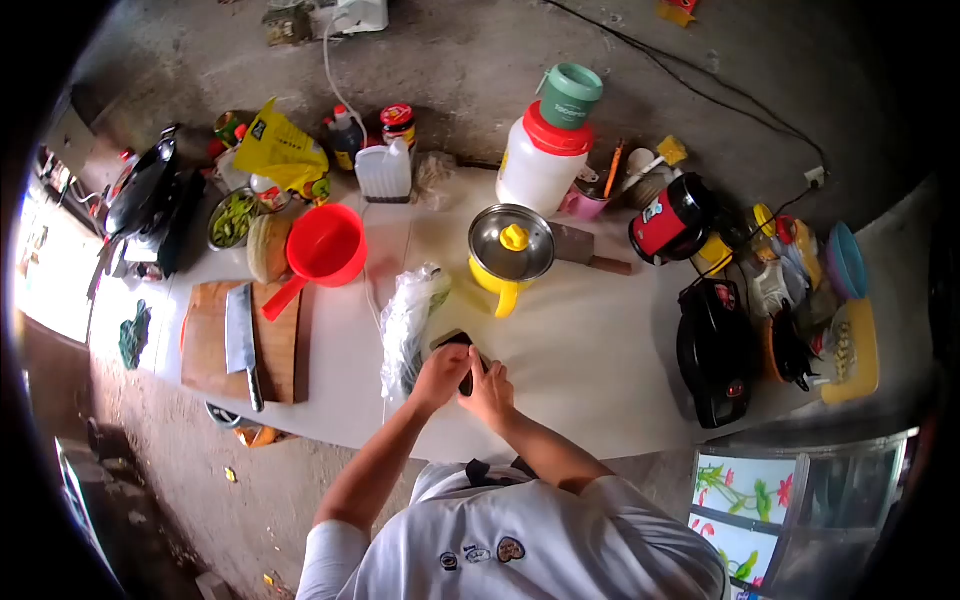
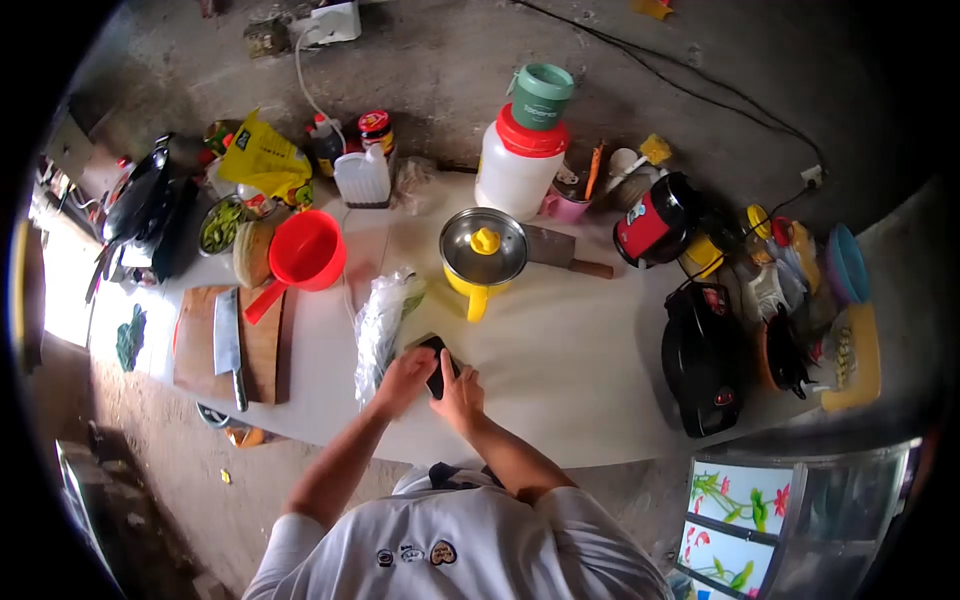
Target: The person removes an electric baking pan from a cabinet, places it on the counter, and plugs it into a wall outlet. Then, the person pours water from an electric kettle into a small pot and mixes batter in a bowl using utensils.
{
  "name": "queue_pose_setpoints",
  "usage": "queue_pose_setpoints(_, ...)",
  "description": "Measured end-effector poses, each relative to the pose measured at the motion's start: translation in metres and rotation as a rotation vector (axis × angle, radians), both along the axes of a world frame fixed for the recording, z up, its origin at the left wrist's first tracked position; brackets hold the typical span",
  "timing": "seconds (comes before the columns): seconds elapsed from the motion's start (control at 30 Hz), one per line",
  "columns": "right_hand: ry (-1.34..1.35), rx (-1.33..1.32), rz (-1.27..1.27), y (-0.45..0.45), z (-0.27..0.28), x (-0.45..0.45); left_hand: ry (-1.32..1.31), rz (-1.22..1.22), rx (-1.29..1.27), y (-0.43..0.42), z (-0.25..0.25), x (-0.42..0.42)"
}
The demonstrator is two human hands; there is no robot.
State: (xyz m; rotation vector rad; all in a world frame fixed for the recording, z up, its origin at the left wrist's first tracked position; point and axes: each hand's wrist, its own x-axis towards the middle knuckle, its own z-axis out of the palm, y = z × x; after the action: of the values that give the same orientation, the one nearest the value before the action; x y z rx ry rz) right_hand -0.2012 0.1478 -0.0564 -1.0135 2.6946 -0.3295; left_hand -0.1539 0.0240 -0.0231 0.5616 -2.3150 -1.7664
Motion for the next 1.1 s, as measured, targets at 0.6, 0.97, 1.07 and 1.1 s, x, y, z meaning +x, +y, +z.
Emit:
queue_pose_setpoints(0.6, 0.258, -0.27, -0.288, -0.088, 0.07, -0.218, -0.188, 0.059, 0.05, 0.006, -0.036, -0.105)
queue_pose_setpoints(0.97, 0.166, -0.277, -0.45, 0.089, 0.054, -0.159, -0.021, 0.144, 0.242, 0.011, -0.055, -0.148)
queue_pose_setpoints(1.07, 0.229, -0.302, -0.328, 0.106, 0.005, -0.121, -0.051, 0.198, 0.387, 0.017, -0.06, -0.158)
queue_pose_setpoints(1.1, 0.264, -0.306, -0.309, 0.102, -0.004, -0.112, -0.119, 0.201, 0.417, 0.02, -0.06, -0.164)
